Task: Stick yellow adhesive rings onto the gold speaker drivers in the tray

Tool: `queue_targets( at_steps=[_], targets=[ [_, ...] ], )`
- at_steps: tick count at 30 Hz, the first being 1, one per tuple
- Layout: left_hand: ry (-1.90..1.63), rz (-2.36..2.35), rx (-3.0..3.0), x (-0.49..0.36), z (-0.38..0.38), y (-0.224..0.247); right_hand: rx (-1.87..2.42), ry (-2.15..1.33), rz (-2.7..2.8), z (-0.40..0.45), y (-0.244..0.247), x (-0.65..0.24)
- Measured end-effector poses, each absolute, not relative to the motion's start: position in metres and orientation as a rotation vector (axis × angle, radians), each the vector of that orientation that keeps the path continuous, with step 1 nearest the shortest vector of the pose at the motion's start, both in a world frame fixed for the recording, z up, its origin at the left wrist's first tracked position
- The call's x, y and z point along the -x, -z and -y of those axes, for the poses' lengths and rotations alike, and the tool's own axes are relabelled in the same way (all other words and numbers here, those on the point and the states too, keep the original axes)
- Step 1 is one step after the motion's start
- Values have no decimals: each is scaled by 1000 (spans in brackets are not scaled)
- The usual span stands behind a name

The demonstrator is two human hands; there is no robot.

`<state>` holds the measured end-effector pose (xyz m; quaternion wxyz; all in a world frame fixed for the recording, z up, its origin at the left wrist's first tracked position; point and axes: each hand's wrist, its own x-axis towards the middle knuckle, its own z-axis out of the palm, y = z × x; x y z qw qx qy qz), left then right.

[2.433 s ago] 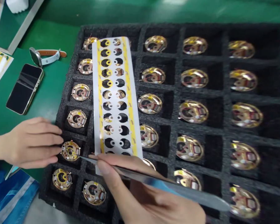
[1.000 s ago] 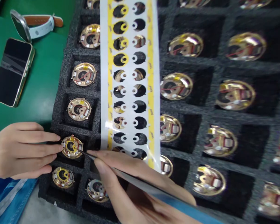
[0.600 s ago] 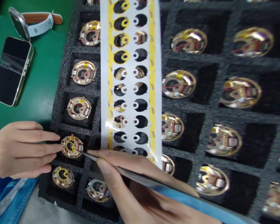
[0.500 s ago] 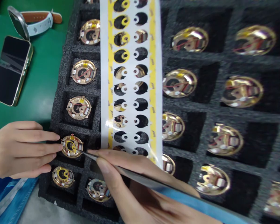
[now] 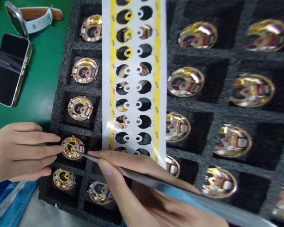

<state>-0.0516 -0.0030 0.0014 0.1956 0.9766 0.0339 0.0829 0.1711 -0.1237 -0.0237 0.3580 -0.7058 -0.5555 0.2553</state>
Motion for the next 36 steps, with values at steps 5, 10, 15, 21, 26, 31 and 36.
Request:
queue_targets(
  at_steps=[5, 10, 15, 21, 26, 31, 36],
  targets=[
    [-217, -104, -2738, 51, 3, -2, 1795, -696, 1484, 119, 22, -169],
    [-241, -90, -2734, 50, 2, -2, 1814, -679, 1508, 118, 19, -169],
    [-269, -68, -2738, 49, 1, -1, 1802, -685, 1487, 117, 18, -170],
    [-241, -76, -2723, 50, 2, -2, 1767, -686, 1532, 116, 18, -170],
    [-209, -76, -2752, 51, 2, -2, 1759, -711, 1512, 117, 19, -170],
    [-223, -69, -2743, 49, 2, -1, 1744, -729, 1506, 119, 21, -172],
    [-222, -77, -2730, 47, 3, 0, 1749, -720, 1527, 120, 20, -170]
  ],
)
